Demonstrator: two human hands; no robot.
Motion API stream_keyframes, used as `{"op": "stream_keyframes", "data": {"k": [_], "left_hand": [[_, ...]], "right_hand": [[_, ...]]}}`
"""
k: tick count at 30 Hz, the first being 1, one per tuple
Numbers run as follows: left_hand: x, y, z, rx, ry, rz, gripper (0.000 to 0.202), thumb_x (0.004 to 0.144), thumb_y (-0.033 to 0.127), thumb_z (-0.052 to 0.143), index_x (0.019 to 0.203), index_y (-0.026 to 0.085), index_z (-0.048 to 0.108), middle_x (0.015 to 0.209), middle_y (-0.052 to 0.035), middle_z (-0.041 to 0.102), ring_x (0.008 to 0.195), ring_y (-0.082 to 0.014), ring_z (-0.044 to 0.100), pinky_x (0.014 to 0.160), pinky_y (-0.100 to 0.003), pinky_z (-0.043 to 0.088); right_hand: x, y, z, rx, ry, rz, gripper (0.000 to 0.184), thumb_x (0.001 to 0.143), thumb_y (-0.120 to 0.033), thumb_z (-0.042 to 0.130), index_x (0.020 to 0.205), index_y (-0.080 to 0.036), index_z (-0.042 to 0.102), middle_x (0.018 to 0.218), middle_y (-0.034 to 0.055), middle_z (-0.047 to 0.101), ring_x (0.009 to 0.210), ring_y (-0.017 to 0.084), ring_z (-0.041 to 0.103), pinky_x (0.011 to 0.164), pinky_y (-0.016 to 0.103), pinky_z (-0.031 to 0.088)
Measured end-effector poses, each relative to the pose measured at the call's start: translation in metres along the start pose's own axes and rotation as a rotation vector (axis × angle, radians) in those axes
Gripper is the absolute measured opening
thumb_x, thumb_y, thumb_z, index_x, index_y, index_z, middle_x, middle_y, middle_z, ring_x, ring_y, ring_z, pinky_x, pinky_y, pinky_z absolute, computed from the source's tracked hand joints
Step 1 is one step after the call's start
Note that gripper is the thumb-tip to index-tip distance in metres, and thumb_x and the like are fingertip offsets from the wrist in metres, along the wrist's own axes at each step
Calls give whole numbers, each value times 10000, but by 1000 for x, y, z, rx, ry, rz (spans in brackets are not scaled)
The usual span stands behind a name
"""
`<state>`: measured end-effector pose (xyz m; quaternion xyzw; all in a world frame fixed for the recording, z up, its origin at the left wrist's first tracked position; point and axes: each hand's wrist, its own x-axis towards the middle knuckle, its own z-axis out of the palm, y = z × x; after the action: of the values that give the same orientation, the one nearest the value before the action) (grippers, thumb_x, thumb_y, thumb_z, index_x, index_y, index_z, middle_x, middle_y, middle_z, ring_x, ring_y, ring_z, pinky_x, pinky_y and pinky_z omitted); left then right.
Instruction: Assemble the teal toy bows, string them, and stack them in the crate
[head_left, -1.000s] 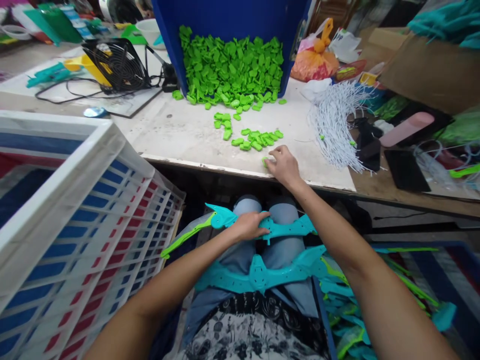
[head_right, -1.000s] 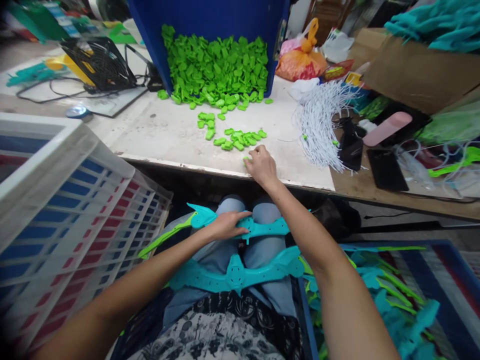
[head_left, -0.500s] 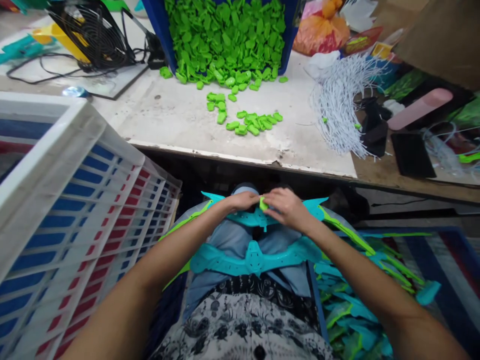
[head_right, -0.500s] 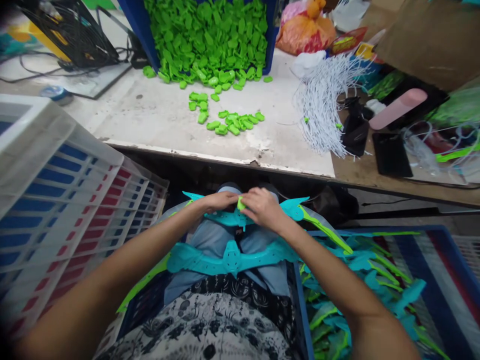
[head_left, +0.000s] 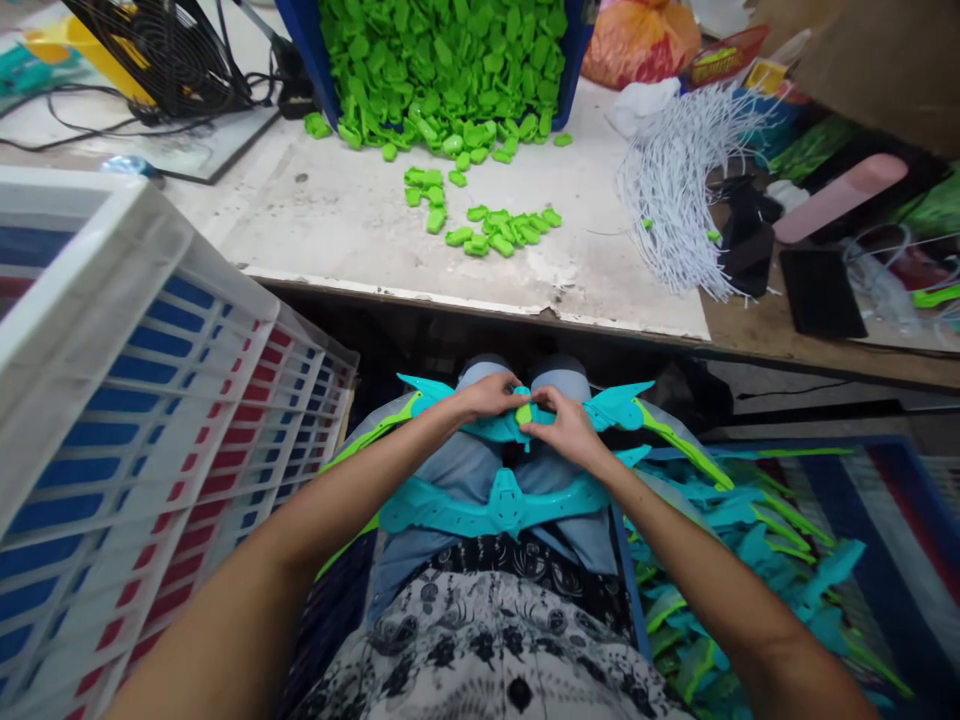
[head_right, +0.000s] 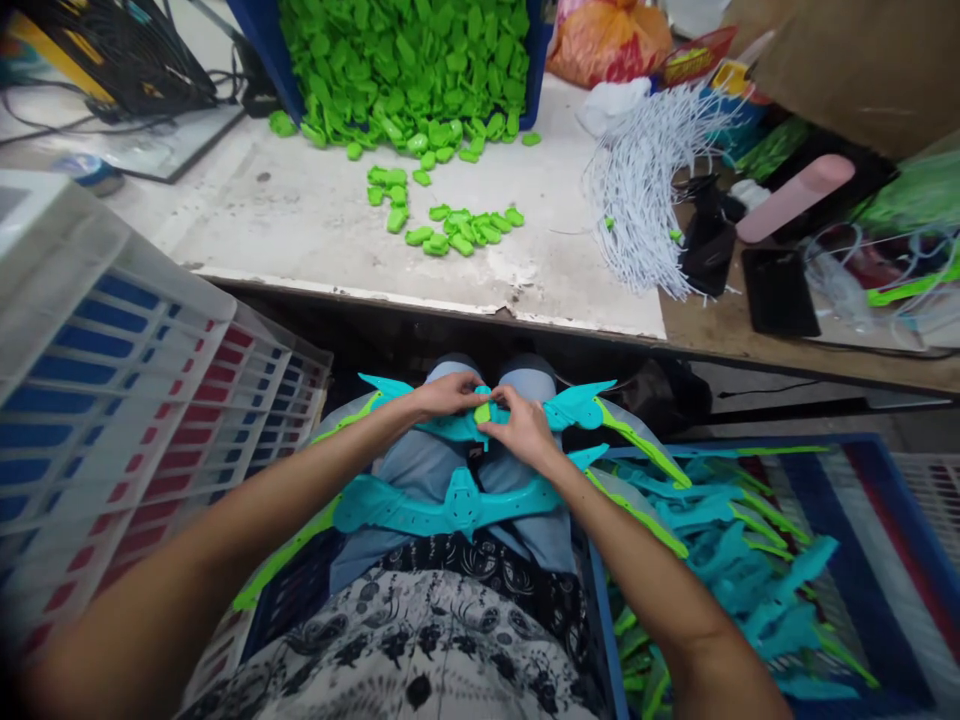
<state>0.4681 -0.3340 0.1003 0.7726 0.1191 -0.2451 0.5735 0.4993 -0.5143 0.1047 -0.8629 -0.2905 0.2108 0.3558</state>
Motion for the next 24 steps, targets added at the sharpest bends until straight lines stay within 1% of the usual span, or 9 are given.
{"op": "stream_keyframes", "data": {"k": [1,3,6,8,12,15,19,24], "left_hand": [[0,-1,2,24,26,10,388,772,404,592,1042,126,570,697,2,563,604,-110,492,523,-201,367],[0,-2,5,97,71,57,374,773,371,589,1049,119,575,767,-24,596,669,-131,531,572,-213,398],[-1,-5,5,233,112,131,359,774,357,581,1033,109,595,797,-44,610,728,-159,556,620,-235,413],[-2,-6,4,271,106,151,362,784,365,564,1033,105,598,780,-45,609,728,-166,558,624,-242,413],[-1,-10,3,267,92,171,391,788,381,550,1058,102,587,750,-34,598,707,-164,551,609,-242,403],[-1,-10,4,251,91,185,394,781,381,547,1063,108,582,734,-21,586,691,-158,544,600,-239,397],[1,-9,5,227,70,139,379,765,374,559,1043,117,587,727,-15,579,676,-155,542,574,-232,393],[6,-10,2,250,118,97,393,749,368,604,1038,102,586,758,-33,605,704,-157,555,579,-225,402]], "right_hand": [[2,0,0,30,-33,50,504,650,-300,753,1110,-244,554,989,27,690,977,233,638,838,383,490],[6,0,-1,31,-77,109,625,609,-302,775,1174,-256,512,997,27,688,985,238,637,837,386,490],[10,-1,-2,-37,-117,131,692,605,-324,773,1234,-262,492,1034,45,680,1005,251,627,862,409,475],[10,-1,-1,-72,-137,111,717,624,-347,758,1275,-252,474,1066,60,673,1020,259,621,883,419,462],[10,-1,-1,-75,-148,81,677,680,-397,709,1290,-229,468,1072,77,676,1021,269,622,877,423,458],[12,-3,-2,-112,-150,89,643,692,-401,700,1274,-244,474,1045,64,683,1017,270,622,854,412,456],[17,-7,-4,-206,-179,119,643,679,-406,712,1258,-255,476,1032,53,676,978,259,627,818,389,451],[23,-3,1,-224,-186,128,642,667,-438,719,1239,-245,500,994,47,680,934,234,637,768,338,459]]}}
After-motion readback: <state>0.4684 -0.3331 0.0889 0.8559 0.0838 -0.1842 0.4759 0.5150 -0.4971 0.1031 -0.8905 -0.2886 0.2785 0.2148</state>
